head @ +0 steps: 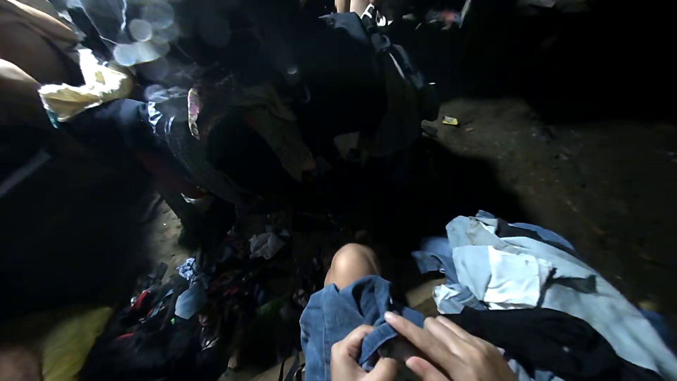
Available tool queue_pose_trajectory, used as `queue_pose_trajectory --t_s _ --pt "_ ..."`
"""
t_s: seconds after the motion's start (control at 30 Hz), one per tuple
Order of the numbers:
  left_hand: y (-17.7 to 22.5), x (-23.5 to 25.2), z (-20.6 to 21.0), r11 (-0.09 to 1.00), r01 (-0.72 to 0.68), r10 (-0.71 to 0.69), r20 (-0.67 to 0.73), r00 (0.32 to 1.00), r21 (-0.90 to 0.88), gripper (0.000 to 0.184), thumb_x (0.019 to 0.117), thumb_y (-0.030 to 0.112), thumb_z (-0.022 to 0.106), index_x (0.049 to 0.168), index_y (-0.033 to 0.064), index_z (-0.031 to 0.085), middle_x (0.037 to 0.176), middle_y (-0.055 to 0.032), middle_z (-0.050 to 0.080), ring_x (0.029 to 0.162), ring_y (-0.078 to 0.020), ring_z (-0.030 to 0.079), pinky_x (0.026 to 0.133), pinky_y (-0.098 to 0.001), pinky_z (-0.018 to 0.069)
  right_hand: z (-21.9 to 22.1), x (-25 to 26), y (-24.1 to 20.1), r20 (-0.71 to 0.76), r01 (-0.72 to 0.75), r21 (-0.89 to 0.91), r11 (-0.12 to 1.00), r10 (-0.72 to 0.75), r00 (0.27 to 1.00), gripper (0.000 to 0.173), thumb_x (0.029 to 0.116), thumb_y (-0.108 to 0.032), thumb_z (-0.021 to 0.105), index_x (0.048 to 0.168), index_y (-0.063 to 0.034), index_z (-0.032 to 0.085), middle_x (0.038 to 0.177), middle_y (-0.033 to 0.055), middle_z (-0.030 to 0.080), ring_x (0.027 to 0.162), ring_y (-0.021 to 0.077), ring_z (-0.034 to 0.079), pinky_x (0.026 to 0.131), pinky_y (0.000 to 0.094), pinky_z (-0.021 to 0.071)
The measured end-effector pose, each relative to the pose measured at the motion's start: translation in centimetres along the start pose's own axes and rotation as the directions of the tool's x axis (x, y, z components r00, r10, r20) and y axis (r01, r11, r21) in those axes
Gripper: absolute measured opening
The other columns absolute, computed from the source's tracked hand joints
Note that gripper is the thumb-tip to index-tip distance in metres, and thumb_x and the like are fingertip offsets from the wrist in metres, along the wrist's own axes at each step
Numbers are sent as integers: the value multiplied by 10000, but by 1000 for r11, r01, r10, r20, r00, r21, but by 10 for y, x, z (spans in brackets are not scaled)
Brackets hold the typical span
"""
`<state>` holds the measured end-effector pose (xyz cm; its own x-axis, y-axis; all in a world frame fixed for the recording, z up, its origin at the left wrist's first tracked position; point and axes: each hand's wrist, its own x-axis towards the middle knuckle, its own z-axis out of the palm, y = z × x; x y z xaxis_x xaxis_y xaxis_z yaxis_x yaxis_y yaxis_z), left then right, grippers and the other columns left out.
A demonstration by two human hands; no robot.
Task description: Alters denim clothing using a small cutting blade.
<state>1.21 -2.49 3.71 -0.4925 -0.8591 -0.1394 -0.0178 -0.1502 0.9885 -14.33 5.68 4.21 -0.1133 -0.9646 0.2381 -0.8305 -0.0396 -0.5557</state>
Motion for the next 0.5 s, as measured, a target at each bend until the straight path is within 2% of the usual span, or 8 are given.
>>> queue_pose_trajectory --t_s 0.17,0.27,0.33,0.37,0.4,0.43,0.47,0.5 --pt "-1 -3 0 999 10 -9 -20 1000 40 94 794 -90 652 809 1 671 704 88 655 667 83 600 647 -136 514 6 -6 1 -37 -70 40 997 72 997 342 1036 -319 546 1280 -179 741 719 149 611 556 269 589 479 376 483" --pt "-4 -2 2 998 37 -36 -10 999 51 76 814 -74 652 807 2 658 687 79 636 646 74 586 625 -139 497 6 -11 9 3 -181 179 967 184 983 345 1045 -279 538 1283 -128 736 774 170 642 609 282 611 540 411 509" --pt "-6 0 3 998 62 -62 0 998 1 100 818 -77 642 821 20 667 709 96 641 669 73 595 647 -143 506 2 -12 16 112 -253 465 848 228 967 377 1059 -220 499 1306 -8 689 1030 183 737 872 209 695 800 381 559" --pt "-6 1 2 997 68 -68 1 998 -28 120 815 -85 632 840 24 675 730 104 654 692 75 608 670 -143 518 -2 -12 19 184 -293 611 736 228 956 405 1078 -210 456 1343 38 636 1219 131 721 1050 90 685 955 285 530" --pt "-5 3 1 996 69 -69 -2 998 -56 143 813 -92 618 861 27 680 752 112 669 715 77 621 691 -143 529 -5 -10 21 235 -333 728 600 238 942 422 1090 -211 426 1373 57 587 1253 35 700 1014 -49 624 918 166 494" --pt "-4 4 0 994 69 -70 -4 998 -82 159 820 -96 603 888 27 678 776 116 678 734 74 629 706 -146 535 -7 -8 21 268 -361 794 489 251 930 431 1093 -229 412 1396 42 556 1114 -78 679 826 -126 521 745 98 436" --pt "-4 4 -1 992 69 -70 -5 998 -108 167 834 -94 594 910 32 673 793 123 683 748 74 635 719 -147 540 -9 -8 23 292 -371 825 427 240 926 443 1097 -252 397 1422 19 528 914 -152 598 689 -125 437 624 102 378" --pt "-3 4 -2 989 68 -70 -6 998 -133 165 848 -85 596 925 40 672 802 131 688 756 76 639 727 -148 544 -11 -7 25 308 -371 833 410 214 927 468 1099 -281 386 1451 7 496 816 -167 542 633 -105 409 584 120 363"
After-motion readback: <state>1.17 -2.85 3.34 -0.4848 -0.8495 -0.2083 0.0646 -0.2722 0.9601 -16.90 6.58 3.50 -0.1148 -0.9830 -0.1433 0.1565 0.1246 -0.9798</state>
